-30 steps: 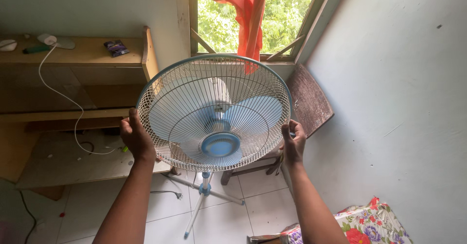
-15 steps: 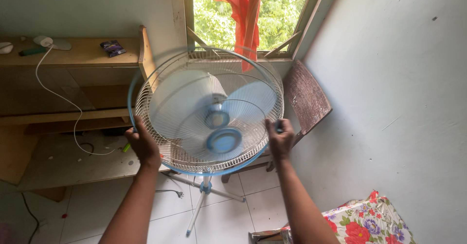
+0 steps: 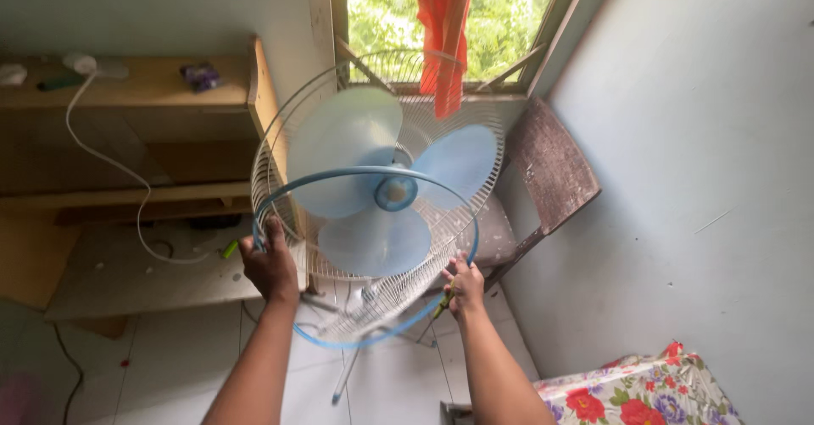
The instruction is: The person removes the front grill of a standing electric fan using a screwdriver, then removes the fan blades and the rear grill. The removed parts are placed on a nearby table.
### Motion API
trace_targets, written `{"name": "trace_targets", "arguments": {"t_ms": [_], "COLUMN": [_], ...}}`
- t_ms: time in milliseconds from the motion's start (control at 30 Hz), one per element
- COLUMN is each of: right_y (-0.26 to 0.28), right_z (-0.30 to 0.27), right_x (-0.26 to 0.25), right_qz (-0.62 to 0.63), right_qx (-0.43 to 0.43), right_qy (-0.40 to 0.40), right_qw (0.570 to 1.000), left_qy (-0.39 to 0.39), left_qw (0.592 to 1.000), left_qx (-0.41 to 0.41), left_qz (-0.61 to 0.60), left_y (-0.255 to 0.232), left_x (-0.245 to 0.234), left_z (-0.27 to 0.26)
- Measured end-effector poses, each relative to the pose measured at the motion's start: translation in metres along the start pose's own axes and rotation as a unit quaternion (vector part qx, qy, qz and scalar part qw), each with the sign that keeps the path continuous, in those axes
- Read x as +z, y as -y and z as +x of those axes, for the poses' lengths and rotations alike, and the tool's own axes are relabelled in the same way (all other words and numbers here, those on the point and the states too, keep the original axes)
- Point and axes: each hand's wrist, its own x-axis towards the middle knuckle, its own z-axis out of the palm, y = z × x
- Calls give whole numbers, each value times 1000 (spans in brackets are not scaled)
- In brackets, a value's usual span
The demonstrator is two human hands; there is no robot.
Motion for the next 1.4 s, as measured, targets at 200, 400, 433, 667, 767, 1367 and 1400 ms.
{"name": "trace_targets", "arguments": {"t_ms": [200,400,433,667,767,1367,1400], "right_y": [-23,-17,-17,-23,-23,-20,-9], "right_z": [-4,-14,-15,-10,-6,-12,-18], "right_x": [10,40,45,62,54,55,57], "right_qz": [-10,-53,-54,-123,-110,-171,-222], "right_qx": [22,24,25,16,24,-3,10], "right_qy": [-3,-67,-75,-125,-104,-96,-121], "right_qw": [1000,996,995,984,988,981,967], "left_qy": [7,56,67,74,79,145,150], "left_qw": [995,998,997,996,996,988,987], "left_qx": [69,34,34,48,37,53,58], "left_qz": [73,16,19,23,26,22,13], "left_y": [-1,-15,-17,-16,-12,25,28], "left_x": [-11,-16,-18,-20,-20,-37,-38], "left_z": [11,2,2,3,2,1,1]}}
